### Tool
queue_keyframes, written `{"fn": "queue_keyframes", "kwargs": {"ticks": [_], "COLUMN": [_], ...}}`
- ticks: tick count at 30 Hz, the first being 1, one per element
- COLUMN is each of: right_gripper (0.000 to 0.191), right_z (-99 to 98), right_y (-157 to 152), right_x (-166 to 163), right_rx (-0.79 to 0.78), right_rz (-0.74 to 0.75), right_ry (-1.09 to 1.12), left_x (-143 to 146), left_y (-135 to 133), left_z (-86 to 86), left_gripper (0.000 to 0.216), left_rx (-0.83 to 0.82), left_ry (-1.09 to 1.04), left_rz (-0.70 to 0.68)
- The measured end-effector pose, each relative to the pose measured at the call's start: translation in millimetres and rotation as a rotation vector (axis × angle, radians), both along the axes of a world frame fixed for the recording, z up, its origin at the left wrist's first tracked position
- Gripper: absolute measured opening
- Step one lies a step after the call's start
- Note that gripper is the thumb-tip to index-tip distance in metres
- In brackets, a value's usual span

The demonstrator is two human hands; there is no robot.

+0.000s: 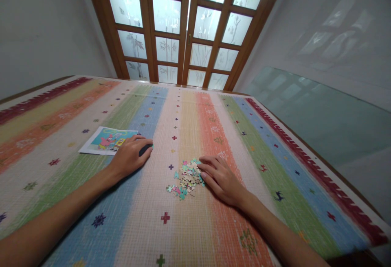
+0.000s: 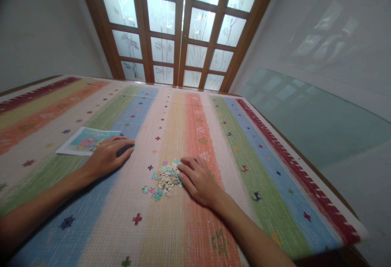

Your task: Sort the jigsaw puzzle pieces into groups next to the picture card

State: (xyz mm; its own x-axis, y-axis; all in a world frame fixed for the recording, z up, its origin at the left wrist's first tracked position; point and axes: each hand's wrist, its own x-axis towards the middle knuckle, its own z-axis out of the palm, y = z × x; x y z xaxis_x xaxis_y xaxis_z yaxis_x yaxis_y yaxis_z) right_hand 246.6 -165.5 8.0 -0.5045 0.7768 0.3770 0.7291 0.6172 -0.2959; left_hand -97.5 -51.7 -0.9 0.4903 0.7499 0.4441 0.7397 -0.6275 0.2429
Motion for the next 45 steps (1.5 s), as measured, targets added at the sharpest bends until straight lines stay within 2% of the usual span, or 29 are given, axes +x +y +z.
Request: {"fn": "queue_keyframes", "kwargs": {"ticks": [4, 7, 11, 16, 20, 26, 31, 38, 45], "right_gripper": [0.030, 0.030, 0.030, 0.030, 0.030, 0.030, 0.030, 0.031, 0.030], "right_z": [-0.3, 0.2, 1.9, 2.9, 2.9, 1.8, 1.5, 1.3, -0.1], "right_y": [-0.4, -0.6, -0.8, -0.7, -0.4, 0.1, -0.1, -0.7, -0.1], "right_x": [-0.7, -1.2, -1.4, -1.8, -1.8, -1.3, -1.6, -0.9, -0.6], "right_rx": [0.003, -0.001, -0.002, -0.008, -0.011, -0.001, 0.008, -0.006, -0.013], "right_rz": [-0.002, -0.003, -0.001, -0.012, -0.009, -0.006, -0.010, -0.004, -0.005], "right_ry": [0.006, 0.011, 0.007, -0.003, -0.001, 0.002, 0.003, 0.003, 0.008], "left_x": [4.9, 19.1, 41.7, 54.9, 56.8, 57.0, 53.8, 44.7, 19.4], "left_y": [-5.1, -22.5, -52.9, -71.4, -72.6, -73.2, -70.3, -57.1, -27.2], "left_z": [4.7, 10.5, 15.2, 12.7, 9.1, 11.0, 13.2, 12.9, 13.2], "left_gripper": [0.028, 0.028, 0.019, 0.023, 0.021, 0.009, 0.008, 0.011, 0.015], "left_rx": [-0.069, -0.131, -0.227, -0.249, -0.225, -0.321, -0.352, -0.218, -0.040], "left_ry": [-0.108, -0.185, -0.175, -0.162, -0.155, -0.183, -0.161, -0.065, 0.042], "left_rz": [-0.005, -0.111, -0.316, -0.397, -0.393, -0.366, -0.345, -0.283, -0.078]}}
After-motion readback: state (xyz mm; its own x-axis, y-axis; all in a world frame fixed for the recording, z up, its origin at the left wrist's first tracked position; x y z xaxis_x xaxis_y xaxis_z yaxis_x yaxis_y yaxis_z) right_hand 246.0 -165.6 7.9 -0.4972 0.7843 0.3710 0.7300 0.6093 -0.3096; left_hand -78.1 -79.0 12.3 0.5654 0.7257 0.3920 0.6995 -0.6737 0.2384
